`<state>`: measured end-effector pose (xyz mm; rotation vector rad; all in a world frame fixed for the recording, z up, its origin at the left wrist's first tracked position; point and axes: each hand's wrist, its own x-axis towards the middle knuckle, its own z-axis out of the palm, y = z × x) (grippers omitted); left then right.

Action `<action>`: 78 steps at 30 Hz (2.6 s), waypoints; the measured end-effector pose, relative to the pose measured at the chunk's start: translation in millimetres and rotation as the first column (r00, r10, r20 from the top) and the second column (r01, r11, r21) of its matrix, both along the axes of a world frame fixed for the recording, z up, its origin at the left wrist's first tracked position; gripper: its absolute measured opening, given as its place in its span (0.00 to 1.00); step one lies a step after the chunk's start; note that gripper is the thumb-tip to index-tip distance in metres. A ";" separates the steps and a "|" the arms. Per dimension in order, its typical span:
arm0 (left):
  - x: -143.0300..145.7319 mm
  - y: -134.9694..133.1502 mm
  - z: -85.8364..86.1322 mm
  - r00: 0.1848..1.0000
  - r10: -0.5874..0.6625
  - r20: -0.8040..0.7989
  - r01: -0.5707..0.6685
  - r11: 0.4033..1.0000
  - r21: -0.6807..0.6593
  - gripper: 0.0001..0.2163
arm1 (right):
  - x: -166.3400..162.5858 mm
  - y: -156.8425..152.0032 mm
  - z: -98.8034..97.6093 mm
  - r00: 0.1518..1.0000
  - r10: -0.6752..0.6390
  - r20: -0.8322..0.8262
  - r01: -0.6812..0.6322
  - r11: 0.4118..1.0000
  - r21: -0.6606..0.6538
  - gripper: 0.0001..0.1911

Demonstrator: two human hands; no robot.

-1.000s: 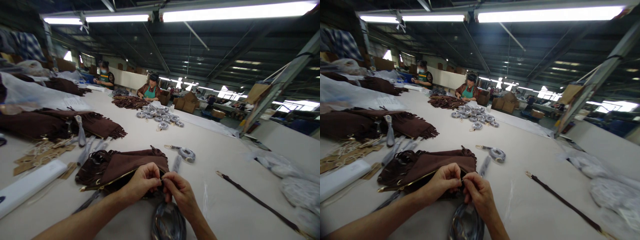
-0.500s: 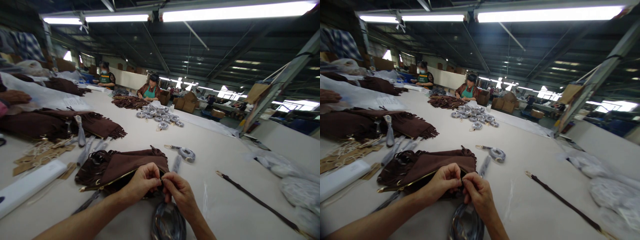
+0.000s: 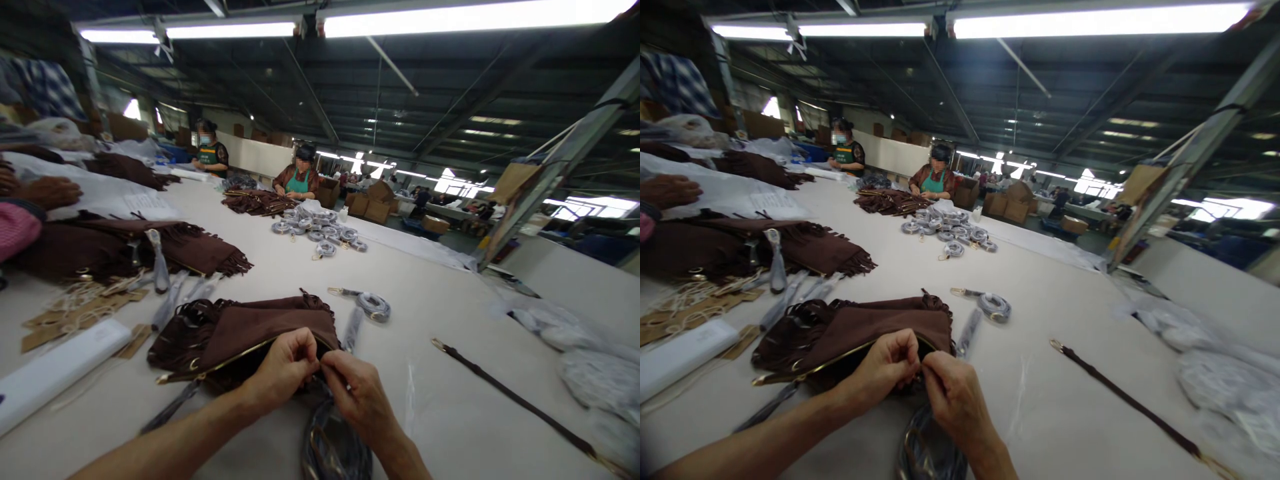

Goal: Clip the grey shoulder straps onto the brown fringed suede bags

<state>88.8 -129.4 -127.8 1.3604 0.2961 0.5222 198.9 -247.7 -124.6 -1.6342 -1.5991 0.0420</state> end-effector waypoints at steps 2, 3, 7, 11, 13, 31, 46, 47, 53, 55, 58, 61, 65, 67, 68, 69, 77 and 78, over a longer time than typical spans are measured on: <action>-0.3 -1.1 0.8 1.000 0.003 -0.014 -0.003 1.000 0.018 0.04 | -0.3 0.7 -1.4 1.000 0.012 -0.023 -0.012 1.000 -0.010 0.11; -0.2 -1.3 1.2 1.000 -0.001 -0.022 0.002 1.000 0.027 0.04 | -0.3 0.9 -1.6 0.999 0.015 -0.039 -0.016 1.000 -0.017 0.11; 1.3 1.0 2.4 0.999 -0.024 -0.037 0.025 0.999 0.026 0.06 | 2.0 -0.2 0.1 0.991 -0.006 -0.134 0.001 0.999 -0.039 0.11; 1.1 4.7 4.4 0.996 -0.080 -0.046 0.080 0.997 0.003 0.08 | 6.2 -1.6 0.3 0.969 -0.035 -0.246 0.016 0.997 -0.077 0.10; -0.5 5.6 4.5 0.997 -0.074 -0.037 0.076 0.996 0.050 0.08 | 7.6 -1.7 -0.9 0.961 -0.039 -0.274 0.016 0.996 -0.085 0.10; -5.8 6.3 4.7 0.996 0.079 -0.035 -0.054 0.885 0.463 0.05 | 6.6 0.7 -8.2 0.997 -0.025 -0.071 0.021 0.998 -0.059 0.12; -5.3 2.1 -3.4 0.985 0.169 0.027 -0.150 0.773 0.617 0.07 | 1.7 2.4 -23.3 0.997 -0.065 -0.042 0.063 0.997 -0.048 0.12; -4.5 1.6 -4.7 0.985 0.173 0.025 -0.150 0.766 0.626 0.07 | 1.3 2.7 -24.4 0.997 -0.068 -0.047 0.066 0.996 -0.052 0.12; -1.3 -2.4 -8.4 0.978 0.204 0.030 -0.177 0.756 0.630 0.08 | 0.8 5.2 -25.5 0.987 -0.095 -0.131 0.089 0.995 -0.050 0.12; -1.8 -2.7 -8.2 0.977 0.210 0.032 -0.184 0.760 0.623 0.08 | 0.9 5.5 -23.8 0.981 -0.102 -0.167 0.096 0.995 -0.042 0.12; -3.5 -1.5 -7.0 0.978 0.207 0.025 -0.176 0.757 0.630 0.08 | 0.8 5.3 -21.0 0.974 -0.084 -0.210 0.076 0.996 -0.045 0.13; -4.4 -0.2 -6.8 0.981 0.192 0.021 -0.161 0.749 0.643 0.08 | 0.5 4.8 -21.2 0.975 -0.087 -0.204 0.078 0.996 -0.052 0.13; -3.2 -1.0 -11.3 0.977 0.212 0.033 -0.181 0.734 0.655 0.08 | 1.1 4.7 -25.8 0.971 -0.113 -0.210 0.103 0.993 -0.058 0.12; -2.2 -2.0 -14.5 0.975 0.221 0.034 -0.189 0.732 0.655 0.08 | 1.8 5.0 -27.6 0.966 -0.107 -0.234 0.095 0.993 -0.063 0.12; -1.6 -2.5 -15.8 0.975 0.221 0.034 -0.188 0.730 0.656 0.08 | 2.1 5.3 -28.2 0.964 -0.101 -0.244 0.087 0.994 -0.068 0.13; -1.1 -2.9 -16.8 0.975 0.220 0.035 -0.188 0.729 0.658 0.08 | 2.2 5.6 -28.5 0.963 -0.096 -0.251 0.079 0.994 -0.074 0.13; -0.4 -0.6 -11.5 0.976 0.218 -0.018 -0.160 0.766 0.623 0.08 | 1.8 5.3 -26.2 0.967 -0.087 -0.239 0.073 0.995 -0.066 0.13; -0.9 1.2 -10.3 0.979 0.200 -0.030 -0.140 0.778 0.612 0.07 | 3.0 4.8 -25.9 0.961 -0.088 -0.261 0.071 0.995 -0.074 0.13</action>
